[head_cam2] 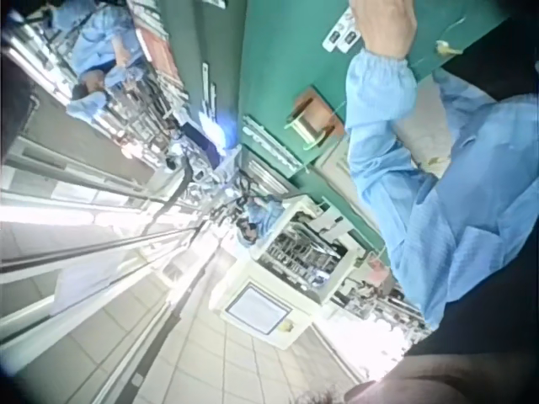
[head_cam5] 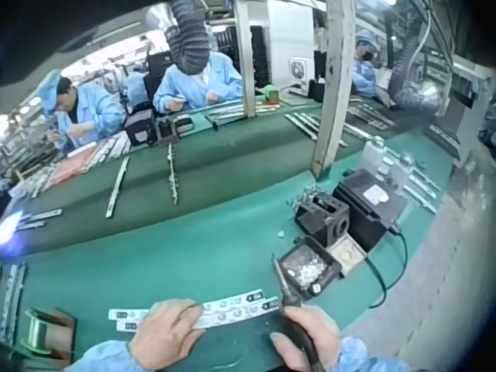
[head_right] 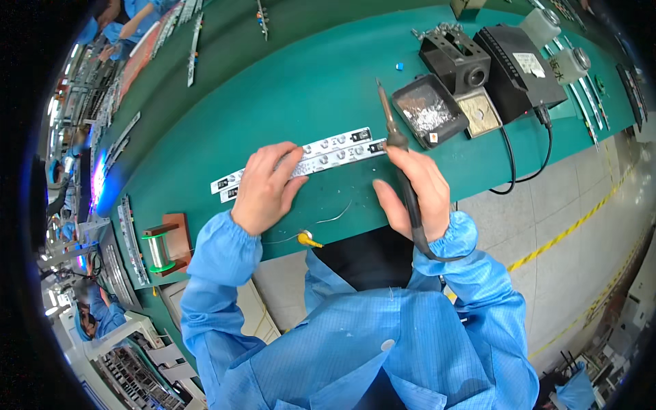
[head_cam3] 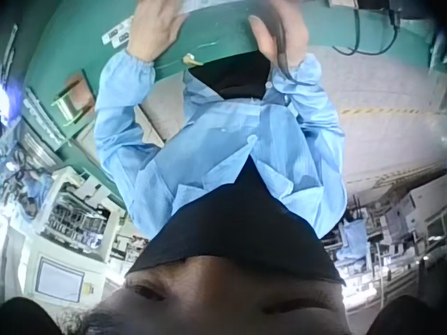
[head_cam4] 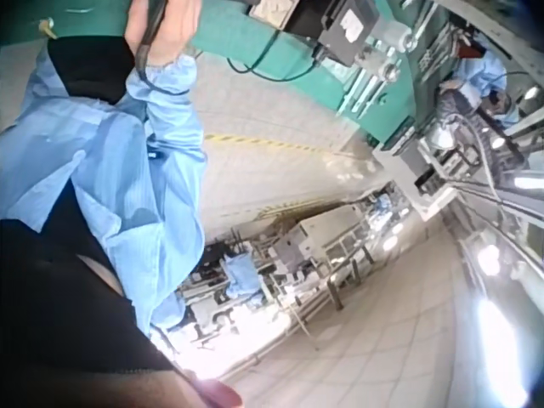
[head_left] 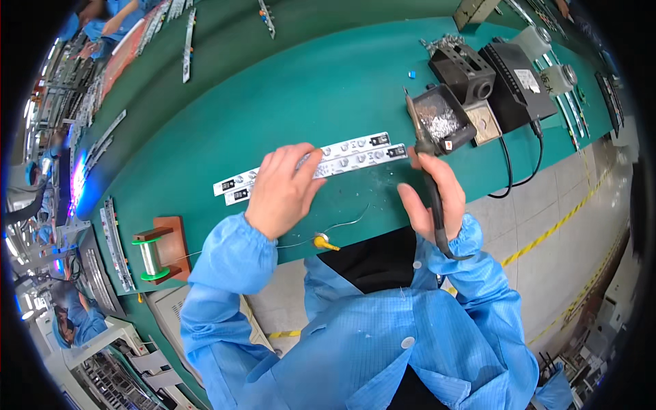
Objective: Soldering electronic components onto long LED light strips at a workbench.
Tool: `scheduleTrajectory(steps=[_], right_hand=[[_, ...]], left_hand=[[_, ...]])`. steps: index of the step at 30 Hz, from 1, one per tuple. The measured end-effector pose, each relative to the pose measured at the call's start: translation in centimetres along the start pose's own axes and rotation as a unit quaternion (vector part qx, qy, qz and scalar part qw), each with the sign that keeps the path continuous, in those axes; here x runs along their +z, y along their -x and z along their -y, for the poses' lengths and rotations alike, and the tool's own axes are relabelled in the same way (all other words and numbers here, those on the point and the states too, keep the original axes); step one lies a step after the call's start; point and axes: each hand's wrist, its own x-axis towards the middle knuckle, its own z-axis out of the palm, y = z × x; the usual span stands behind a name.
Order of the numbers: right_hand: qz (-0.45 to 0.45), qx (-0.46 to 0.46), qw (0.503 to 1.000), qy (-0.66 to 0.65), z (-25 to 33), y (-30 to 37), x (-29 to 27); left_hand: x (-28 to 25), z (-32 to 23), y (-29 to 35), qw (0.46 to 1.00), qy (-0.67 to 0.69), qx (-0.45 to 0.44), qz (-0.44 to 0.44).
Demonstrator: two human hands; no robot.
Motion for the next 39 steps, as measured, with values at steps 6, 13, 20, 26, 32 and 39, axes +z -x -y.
scheduleTrajectory(steps=[6,13,20,26,32,39], right_hand=[[0.025,0.038,0.993,0.108,0.2,-1.3,0.3],[0.033,0.048,0.991,0.124,1.1,-2.2,1.3],[0.025,0.090,0.993,0.073,0.9,-1.8,2.4],[0.030,0.094,0.990,0.096,0.6,-1.5,2.2],[0.040,0.085,0.989,0.111,0.9,-1.7,2.5],[0.039,0.096,0.988,0.111,1.3,-1.8,2.7]], left_hand=[[-0.9,-1.8,2.8,0.990,0.002,-0.092,-0.107],[-3.0,3.2,9.0,0.894,-0.059,-0.408,-0.174],[-2.2,4.6,9.4,0.860,0.171,-0.447,-0.177],[-3.1,4.5,9.2,0.798,0.302,-0.496,-0.161],[-3.6,6.5,11.0,0.692,0.523,-0.476,-0.146],[-3.9,6.8,12.8,0.563,0.678,-0.443,-0.167]])
